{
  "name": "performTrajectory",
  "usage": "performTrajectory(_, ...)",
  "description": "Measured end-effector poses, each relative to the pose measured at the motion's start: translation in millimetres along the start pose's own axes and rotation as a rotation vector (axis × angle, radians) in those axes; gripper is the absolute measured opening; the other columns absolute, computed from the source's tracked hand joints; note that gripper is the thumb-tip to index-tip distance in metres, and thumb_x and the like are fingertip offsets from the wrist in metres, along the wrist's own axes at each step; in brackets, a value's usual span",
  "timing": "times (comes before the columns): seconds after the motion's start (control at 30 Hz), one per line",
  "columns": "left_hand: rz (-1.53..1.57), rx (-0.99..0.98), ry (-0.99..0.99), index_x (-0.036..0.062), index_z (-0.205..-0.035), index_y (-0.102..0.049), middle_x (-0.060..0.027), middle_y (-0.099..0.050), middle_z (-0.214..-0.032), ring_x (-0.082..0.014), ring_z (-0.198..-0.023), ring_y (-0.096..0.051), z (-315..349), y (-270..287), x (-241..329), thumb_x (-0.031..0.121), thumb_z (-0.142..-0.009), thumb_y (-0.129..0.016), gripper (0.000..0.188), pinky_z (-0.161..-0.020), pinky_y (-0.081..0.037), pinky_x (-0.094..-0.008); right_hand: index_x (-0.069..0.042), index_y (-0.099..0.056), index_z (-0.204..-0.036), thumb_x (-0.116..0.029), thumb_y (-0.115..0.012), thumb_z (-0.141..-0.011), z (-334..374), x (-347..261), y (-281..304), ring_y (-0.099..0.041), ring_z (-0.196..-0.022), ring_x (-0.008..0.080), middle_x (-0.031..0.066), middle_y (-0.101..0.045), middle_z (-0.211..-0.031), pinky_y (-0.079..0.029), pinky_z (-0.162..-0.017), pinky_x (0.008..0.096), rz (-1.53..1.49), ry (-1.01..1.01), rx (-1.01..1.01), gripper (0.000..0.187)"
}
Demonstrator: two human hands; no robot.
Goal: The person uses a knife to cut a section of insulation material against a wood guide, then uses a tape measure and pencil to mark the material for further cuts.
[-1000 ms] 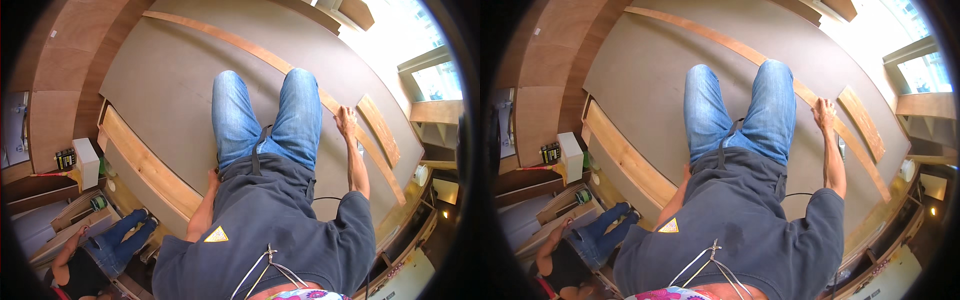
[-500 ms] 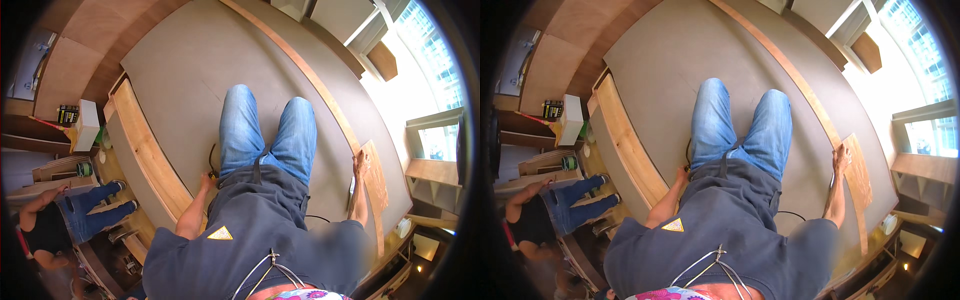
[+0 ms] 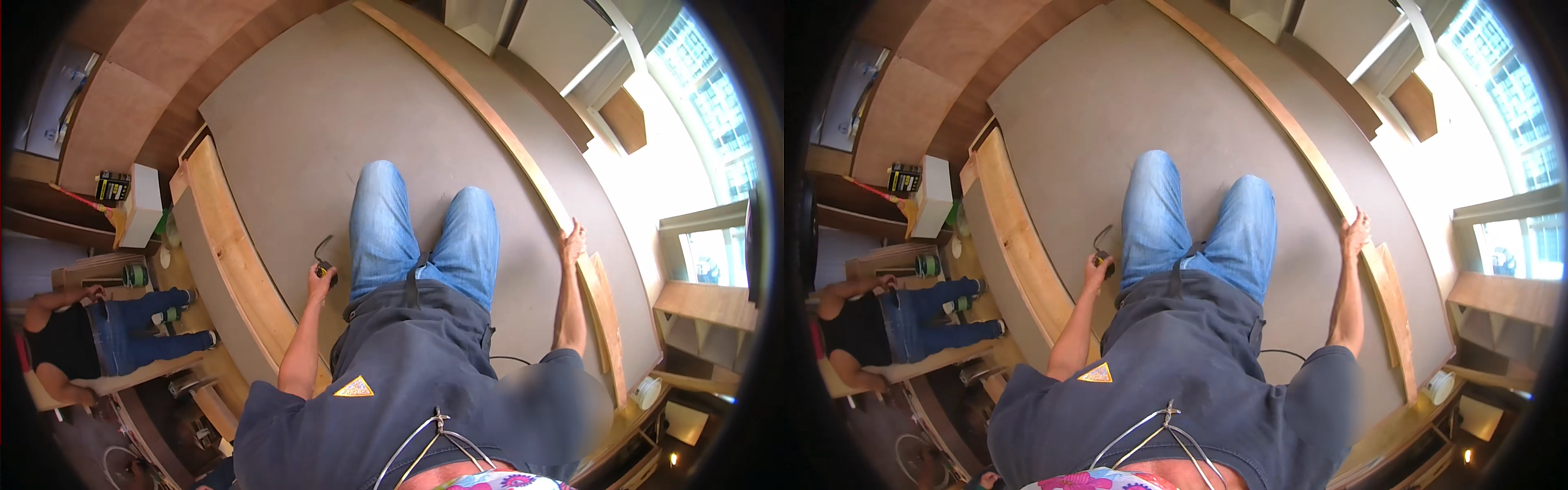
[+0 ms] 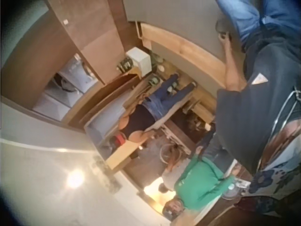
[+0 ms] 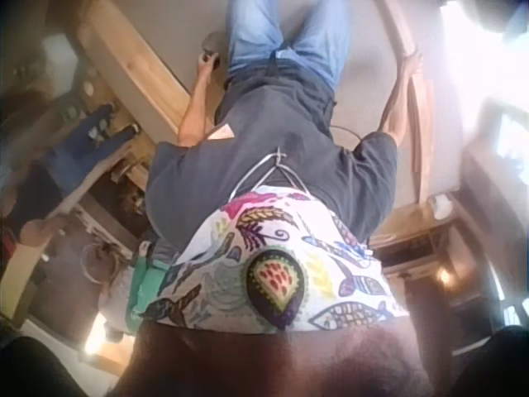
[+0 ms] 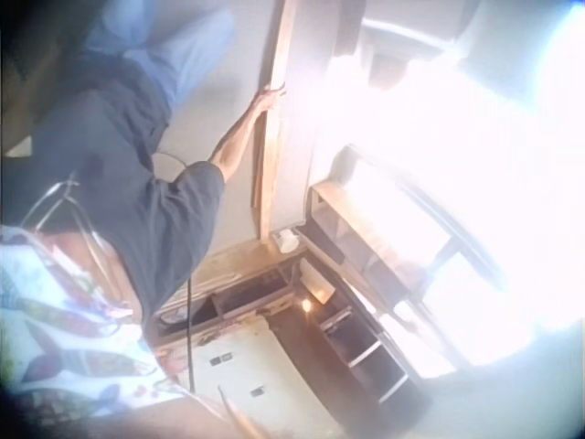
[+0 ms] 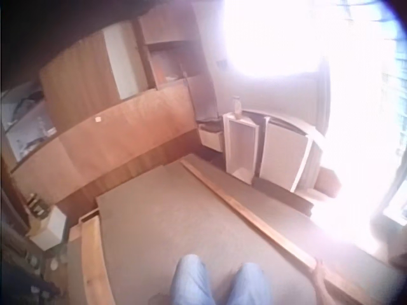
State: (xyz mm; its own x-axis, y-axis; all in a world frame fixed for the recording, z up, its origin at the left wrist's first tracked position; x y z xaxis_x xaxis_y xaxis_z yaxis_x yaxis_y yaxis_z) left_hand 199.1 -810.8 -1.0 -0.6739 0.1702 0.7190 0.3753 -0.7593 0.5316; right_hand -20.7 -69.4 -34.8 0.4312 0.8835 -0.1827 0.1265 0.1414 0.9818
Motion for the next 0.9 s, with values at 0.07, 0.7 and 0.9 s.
performTrajectory(0.07, 0.243, 0.048, 0.058, 0.0064, -0.124, -0.053, -0.011, -0.057, -0.114, -0.0242, -0.101, -0.059, -5, -6, 25, 0.046, -0.081, -0.073, 0.061, -0.081, -0.054, -0.0346, -0.022, -0.043, -0.142, -0.029, -0.068, -0.088, 6, -50, -12, -0.052, -0.123, 0.0359, 0.016, -0.051, -0.137, -0.044, -0.099, 0.0485, -0.301, 0.007, -0.08, 0.059)
performTrajectory(0.7, 0.736, -0.908, -0.194, 0.0097, -0.143, -0.043, -0.0084, -0.059, -0.118, -0.0209, -0.101, -0.063, 23, -132, 323, 0.041, -0.097, -0.048, 0.056, -0.089, -0.051, -0.0353, -0.005, -0.06, -0.124, -0.01, -0.065, -0.092, 99, -392, 136, -0.067, -0.091, 0.0182, 0.0111, -0.067, -0.104, -0.052, -0.081, 0.0311, -1.293, 0.553, -0.569, 0.033)
performTrajectory(0.9, 0.481, -0.837, -0.479, 0.005, -0.123, -0.057, -0.0041, -0.061, -0.112, -0.0119, -0.1, -0.055, 21, -185, 287, 0.03, -0.098, -0.048, 0.037, -0.086, -0.047, -0.0279, 0.002, -0.06, -0.123, -0.016, -0.061, -0.097, 111, -399, 110, -0.064, -0.105, 0.0214, 0.016, -0.067, -0.115, -0.051, -0.089, 0.0308, -1.255, 0.487, -0.749, 0.032)
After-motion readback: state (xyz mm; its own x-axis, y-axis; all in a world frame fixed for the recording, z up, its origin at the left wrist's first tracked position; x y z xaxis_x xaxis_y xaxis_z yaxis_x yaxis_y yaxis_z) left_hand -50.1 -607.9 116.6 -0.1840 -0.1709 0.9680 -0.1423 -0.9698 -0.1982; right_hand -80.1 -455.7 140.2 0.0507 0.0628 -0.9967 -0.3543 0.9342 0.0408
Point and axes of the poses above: each hand's wrist, its own z-axis away from the middle knuckle, its own y-axis out of the back of the hand, x = y × z, the point moved 3 cm from there along -z, towards the middle knuckle
